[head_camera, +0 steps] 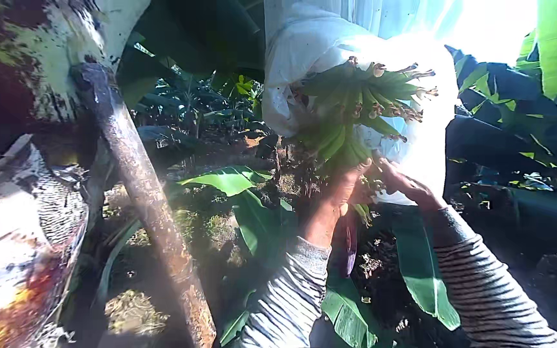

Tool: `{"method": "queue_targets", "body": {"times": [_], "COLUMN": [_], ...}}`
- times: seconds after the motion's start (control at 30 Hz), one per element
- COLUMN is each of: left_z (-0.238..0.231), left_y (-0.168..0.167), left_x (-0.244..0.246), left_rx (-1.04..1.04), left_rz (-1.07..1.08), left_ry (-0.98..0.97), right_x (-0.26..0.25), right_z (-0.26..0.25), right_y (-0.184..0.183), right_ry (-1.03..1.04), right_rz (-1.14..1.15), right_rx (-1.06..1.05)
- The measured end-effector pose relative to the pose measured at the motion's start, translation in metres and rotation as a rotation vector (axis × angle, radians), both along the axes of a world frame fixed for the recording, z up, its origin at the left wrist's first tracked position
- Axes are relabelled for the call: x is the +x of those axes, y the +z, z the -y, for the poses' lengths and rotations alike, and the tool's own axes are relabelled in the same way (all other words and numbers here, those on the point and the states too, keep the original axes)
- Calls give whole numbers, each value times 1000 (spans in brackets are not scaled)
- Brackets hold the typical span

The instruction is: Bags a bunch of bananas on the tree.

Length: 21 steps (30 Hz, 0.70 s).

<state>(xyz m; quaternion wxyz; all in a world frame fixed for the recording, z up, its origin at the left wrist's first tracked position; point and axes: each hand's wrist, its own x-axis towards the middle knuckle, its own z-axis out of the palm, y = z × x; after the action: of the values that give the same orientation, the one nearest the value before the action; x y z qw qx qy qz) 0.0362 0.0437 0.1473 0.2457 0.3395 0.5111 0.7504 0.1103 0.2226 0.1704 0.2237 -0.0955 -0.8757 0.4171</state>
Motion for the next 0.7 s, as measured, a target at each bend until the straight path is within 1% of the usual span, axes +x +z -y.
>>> {"method": "queue_targets", "body": {"times": [0.07, 0.13, 0.2, 0.3, 0.37, 0.43, 0.47, 0.57, 0.6, 0.63, 0.7], "left_z": [-16, -8, 10, 36, 49, 62, 71, 99, 107, 115, 129], "left_y": [8, 8, 3, 4, 0, -9, -11, -12, -13, -14, -10], "left_x": [4, -8, -25, -38, -42, -49, -48, -46, -49, -53, -55], "left_rx": [-122, -290, -403, -575, -613, -596, -629, -882, -933, -953, -917], "left_rz": [-47, -93, -179, -373, -477, -546, -571, -689, -707, -710, -732], "left_ry": [50, 34, 43, 49, 2, -19, 18, 241, 292, 343, 457], "right_x": [-15, -16, -13, -21, -33, -44, -46, -53, -52, -49, -44], "right_z": [-5, -13, -5, 20, 24, 25, 28, 32, 32, 31, 27], "right_y": [-10, -7, -2, 5, -1, -14, -19, -31, -31, -28, -21], "right_ry": [59, 118, 148, 63, 54, 65, 45, -66, -86, -96, -129], "right_rz": [-6, 14, 52, 163, 181, 147, 138, 139, 148, 165, 200], "right_rx": [-153, -221, -149, -33, -4, 72, 126, 234, 280, 349, 542]}}
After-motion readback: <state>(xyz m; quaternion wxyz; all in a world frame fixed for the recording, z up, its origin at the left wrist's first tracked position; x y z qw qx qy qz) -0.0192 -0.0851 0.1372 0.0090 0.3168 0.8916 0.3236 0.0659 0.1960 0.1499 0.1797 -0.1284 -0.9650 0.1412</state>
